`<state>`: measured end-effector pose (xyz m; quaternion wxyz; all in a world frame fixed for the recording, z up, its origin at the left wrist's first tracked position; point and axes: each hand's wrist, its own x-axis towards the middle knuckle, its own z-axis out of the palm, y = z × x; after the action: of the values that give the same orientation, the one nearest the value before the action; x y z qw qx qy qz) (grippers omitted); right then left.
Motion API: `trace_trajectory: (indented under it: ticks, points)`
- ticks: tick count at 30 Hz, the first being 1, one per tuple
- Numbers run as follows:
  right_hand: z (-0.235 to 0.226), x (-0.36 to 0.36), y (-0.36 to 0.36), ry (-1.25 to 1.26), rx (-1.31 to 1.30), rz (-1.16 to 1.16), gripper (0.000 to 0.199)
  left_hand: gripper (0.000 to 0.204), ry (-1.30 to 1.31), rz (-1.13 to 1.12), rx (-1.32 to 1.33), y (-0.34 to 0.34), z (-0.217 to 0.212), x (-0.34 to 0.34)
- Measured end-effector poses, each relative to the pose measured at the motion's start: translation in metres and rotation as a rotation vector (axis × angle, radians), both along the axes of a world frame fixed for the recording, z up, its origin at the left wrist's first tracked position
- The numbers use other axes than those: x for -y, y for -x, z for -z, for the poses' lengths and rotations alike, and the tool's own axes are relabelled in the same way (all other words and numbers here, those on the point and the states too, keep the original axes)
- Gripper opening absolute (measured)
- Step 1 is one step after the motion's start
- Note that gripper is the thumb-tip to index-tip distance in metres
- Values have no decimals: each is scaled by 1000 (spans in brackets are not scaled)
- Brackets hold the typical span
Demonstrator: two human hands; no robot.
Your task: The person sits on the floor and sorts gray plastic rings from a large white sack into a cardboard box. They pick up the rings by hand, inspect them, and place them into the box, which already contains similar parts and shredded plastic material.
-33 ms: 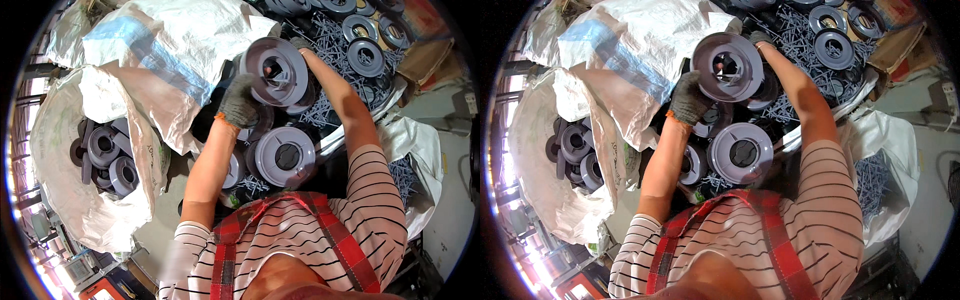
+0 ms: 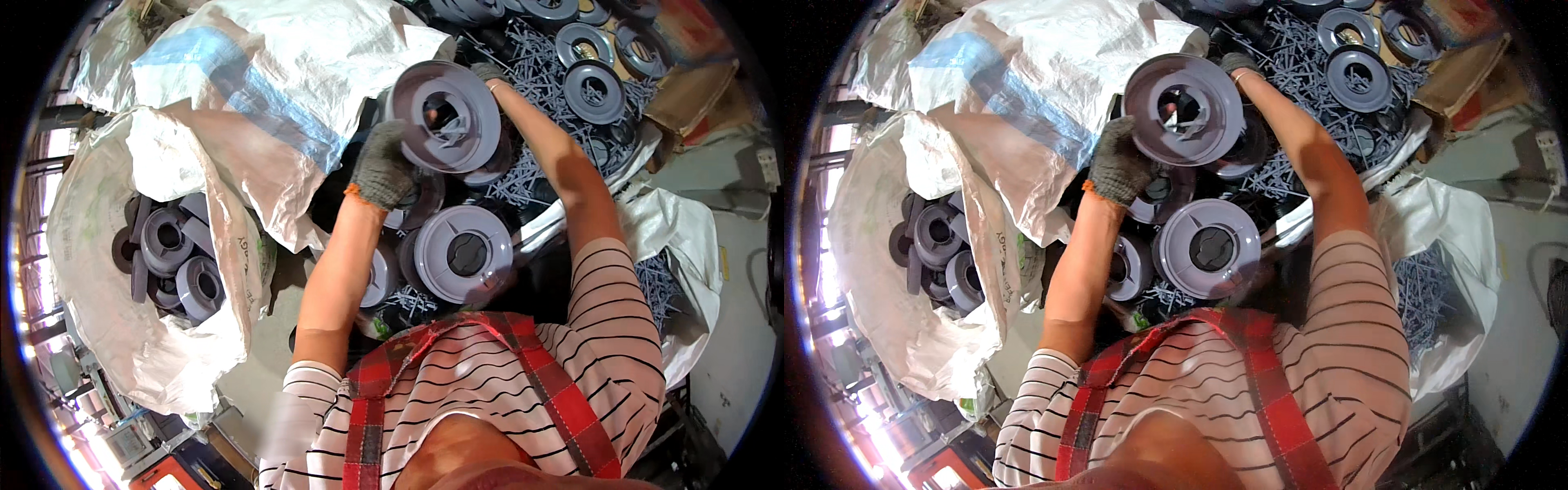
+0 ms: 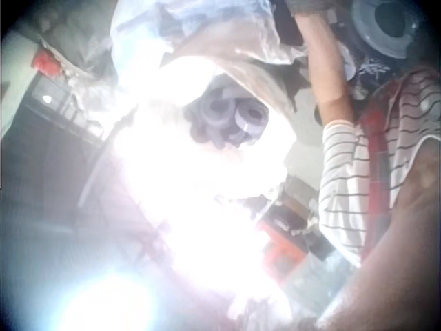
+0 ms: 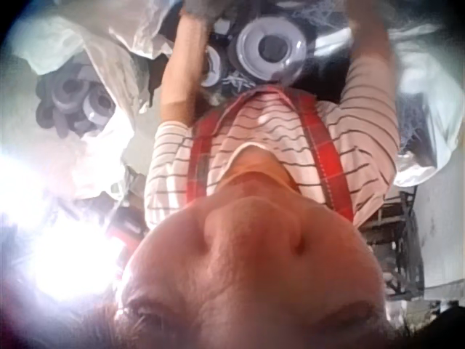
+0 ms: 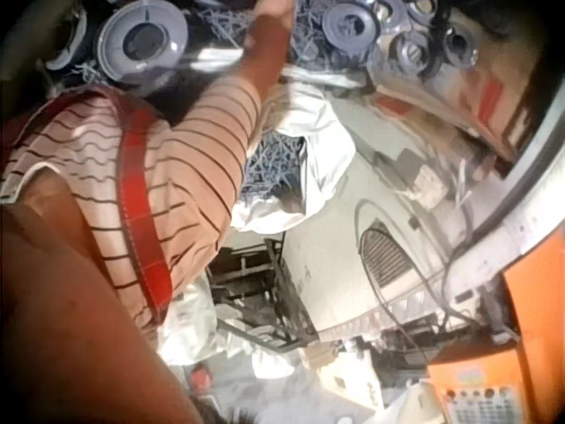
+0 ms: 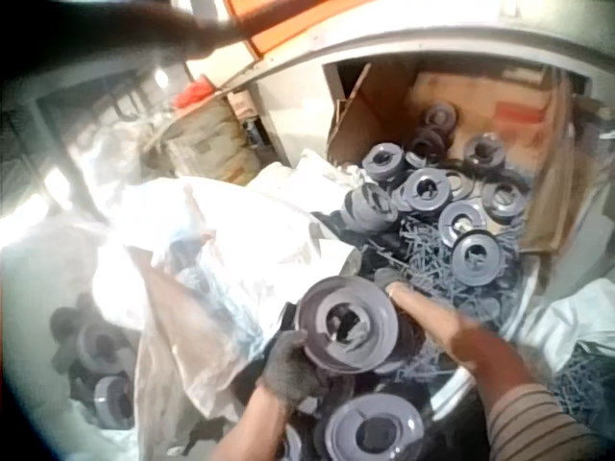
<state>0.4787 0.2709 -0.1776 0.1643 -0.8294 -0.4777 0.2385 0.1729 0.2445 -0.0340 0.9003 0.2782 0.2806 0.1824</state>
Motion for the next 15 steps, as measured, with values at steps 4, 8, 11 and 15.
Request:
trace_trajectory:
  ticks: [4,8,11,15]
  points:
    - [-82,77,38,-343,43,254,49,44,203,-29,203,-3,-36,29]
    - [-196,174,85,-679,92,218,38,45,284,16,173,4,-26,46]
    - [-212,205,109,-814,316,-69,39,46,266,-25,143,7,-35,60]
    - [-216,224,134,-957,631,-343,29,45,346,-101,102,13,-55,72]
